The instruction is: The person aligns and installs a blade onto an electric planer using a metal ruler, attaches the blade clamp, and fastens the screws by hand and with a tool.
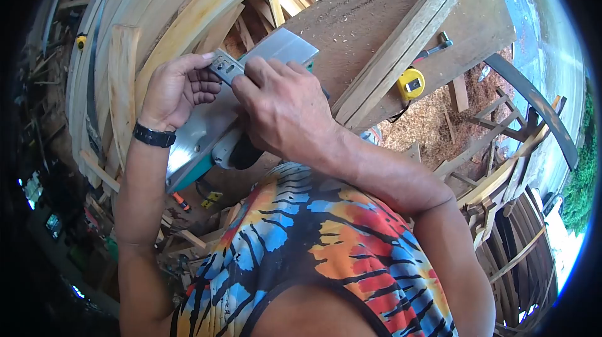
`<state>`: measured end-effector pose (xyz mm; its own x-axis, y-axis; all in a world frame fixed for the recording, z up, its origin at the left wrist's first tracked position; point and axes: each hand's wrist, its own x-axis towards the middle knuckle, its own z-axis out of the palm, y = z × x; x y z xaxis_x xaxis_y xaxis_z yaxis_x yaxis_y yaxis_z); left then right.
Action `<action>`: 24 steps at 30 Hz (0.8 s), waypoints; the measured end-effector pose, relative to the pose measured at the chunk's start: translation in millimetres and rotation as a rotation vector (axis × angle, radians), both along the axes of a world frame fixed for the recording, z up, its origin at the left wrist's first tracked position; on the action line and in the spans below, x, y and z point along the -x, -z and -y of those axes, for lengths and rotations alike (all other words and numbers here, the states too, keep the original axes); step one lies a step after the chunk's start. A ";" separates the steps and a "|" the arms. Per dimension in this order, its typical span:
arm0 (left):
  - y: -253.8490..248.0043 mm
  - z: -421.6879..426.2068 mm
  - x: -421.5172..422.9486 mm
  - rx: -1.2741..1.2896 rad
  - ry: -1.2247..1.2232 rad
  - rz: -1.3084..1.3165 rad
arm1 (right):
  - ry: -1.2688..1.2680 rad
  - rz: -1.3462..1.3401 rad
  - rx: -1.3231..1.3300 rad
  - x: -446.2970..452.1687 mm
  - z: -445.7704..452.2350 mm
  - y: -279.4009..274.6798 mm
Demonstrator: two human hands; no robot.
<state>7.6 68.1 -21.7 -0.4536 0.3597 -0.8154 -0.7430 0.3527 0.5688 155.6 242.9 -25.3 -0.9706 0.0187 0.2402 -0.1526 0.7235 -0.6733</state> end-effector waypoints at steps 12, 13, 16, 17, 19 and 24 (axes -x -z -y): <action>-3.7 18.2 14.0 -0.083 -0.034 -0.037 | -0.073 0.130 0.632 -27.4 -117.3 -81.6; -3.2 18.5 12.7 -0.095 -0.031 -0.038 | -0.079 0.121 0.600 -24.6 -123.1 -83.4; -4.4 22.2 0.4 -0.097 -0.017 -0.026 | -0.076 0.090 0.541 -15.9 -136.9 -87.7; -6.2 22.9 1.1 -0.098 -0.018 -0.038 | -0.082 0.073 0.520 -13.6 -140.4 -90.6; -11.6 26.5 -5.5 -0.107 -0.012 -0.051 | -0.078 0.061 0.501 -12.6 -142.5 -94.6; -23.8 39.1 -11.8 -0.160 -0.022 -0.064 | -0.057 0.002 0.433 -4.4 -159.5 -112.6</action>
<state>19.4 28.9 2.1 -0.5119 0.4720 -0.7178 -0.7098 0.2382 0.6628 160.0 402.4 87.2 -0.9733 0.0633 0.2204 -0.1830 0.3647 -0.9130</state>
